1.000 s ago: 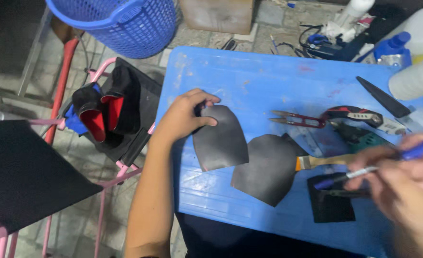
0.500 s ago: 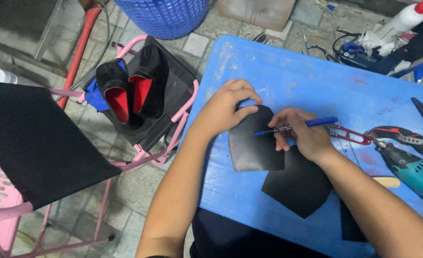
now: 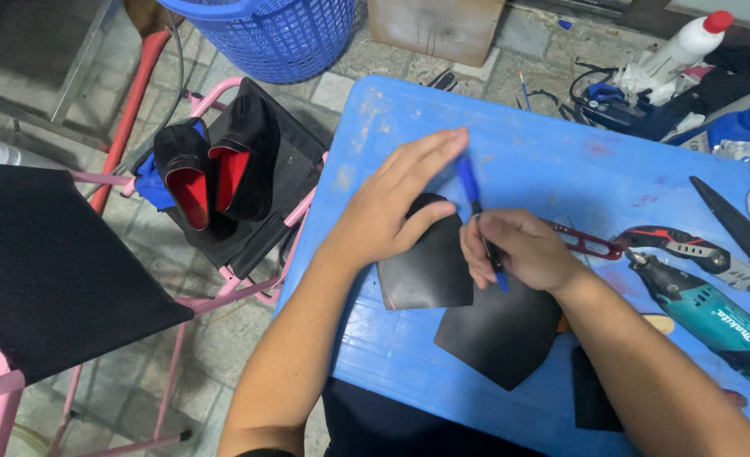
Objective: The person cuts a piece of black material using shears, marks a second piece with a blue pen, sands the edges of the pieces with a rotary tool, and applies liquid from a bottle to the bottom of a shoe.
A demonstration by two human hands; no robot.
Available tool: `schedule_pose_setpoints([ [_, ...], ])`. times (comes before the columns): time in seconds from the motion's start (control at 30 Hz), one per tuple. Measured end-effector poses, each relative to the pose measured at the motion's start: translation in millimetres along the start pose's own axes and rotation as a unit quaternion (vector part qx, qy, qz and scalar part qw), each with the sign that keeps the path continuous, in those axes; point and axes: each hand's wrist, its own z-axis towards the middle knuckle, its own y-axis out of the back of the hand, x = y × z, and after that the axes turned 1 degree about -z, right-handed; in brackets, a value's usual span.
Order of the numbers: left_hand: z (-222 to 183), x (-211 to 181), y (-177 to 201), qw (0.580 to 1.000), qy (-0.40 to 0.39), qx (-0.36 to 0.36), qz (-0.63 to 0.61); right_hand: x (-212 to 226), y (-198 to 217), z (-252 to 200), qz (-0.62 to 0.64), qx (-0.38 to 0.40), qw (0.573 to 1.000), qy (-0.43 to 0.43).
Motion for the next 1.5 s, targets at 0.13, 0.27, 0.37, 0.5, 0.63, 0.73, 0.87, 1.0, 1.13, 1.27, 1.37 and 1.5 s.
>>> schedule_pose_setpoints([
  [0.13, 1.4, 0.0, -5.2, 0.982, -0.036, 0.089, 0.165, 9.5, 2.2, -0.7, 0.015, 0.001, 0.995, -0.098],
  [0.27, -5.0, -3.7, -12.9, 0.985, 0.099, 0.099, 0.105, 21.9, -0.2, 0.6, 0.106, 0.029, 0.994, -0.015],
  [0.37, -7.2, -3.2, -12.3, 0.984, 0.124, 0.103, 0.08, 22.7, -10.7, -2.7, -0.118, -0.072, 0.989, 0.05],
  [0.5, -9.8, 0.1, -18.2, 0.983, 0.113, 0.133, 0.056, 11.3, -19.4, -3.3, -0.09, -0.102, 0.989, 0.059],
  [0.63, -12.1, 11.5, -14.6, 0.964, 0.175, 0.156, 0.123, 14.6, -13.4, -5.7, -0.089, -0.077, 0.988, 0.096],
  [0.73, -16.6, 25.6, 6.6, 0.962, 0.238, 0.133, 0.022, 16.4, -14.6, -3.9, -0.029, -0.098, 0.99, 0.097],
  [0.87, -17.9, 44.1, 24.7, 0.967, 0.233, 0.072, 0.075, 12.2, -23.3, 4.1, -0.146, -0.108, 0.983, -0.018],
  [1.0, -21.5, 49.1, 19.1, 0.964, 0.231, 0.107, 0.078, 2.5, -38.5, 17.1, -0.362, -0.127, 0.922, -0.051],
  [1.13, -22.4, 49.5, 12.1, 0.957, 0.234, 0.132, 0.106, 1.0, -46.6, 24.3, -0.388, -0.174, 0.902, -0.072],
  [1.27, -23.0, 51.0, 13.8, 0.961, 0.228, 0.127, 0.095, 1.7, -49.0, 27.5, -0.382, -0.181, 0.901, -0.096],
  [1.37, -25.3, 52.0, 13.3, 0.96, 0.233, 0.124, 0.089, -0.4, -49.4, 26.9, -0.387, -0.18, 0.9, -0.089],
  [1.5, -25.3, 52.4, 12.8, 0.958, 0.247, 0.123, 0.085, -0.5, -48.3, 23.3, -0.401, -0.166, 0.894, -0.112],
])
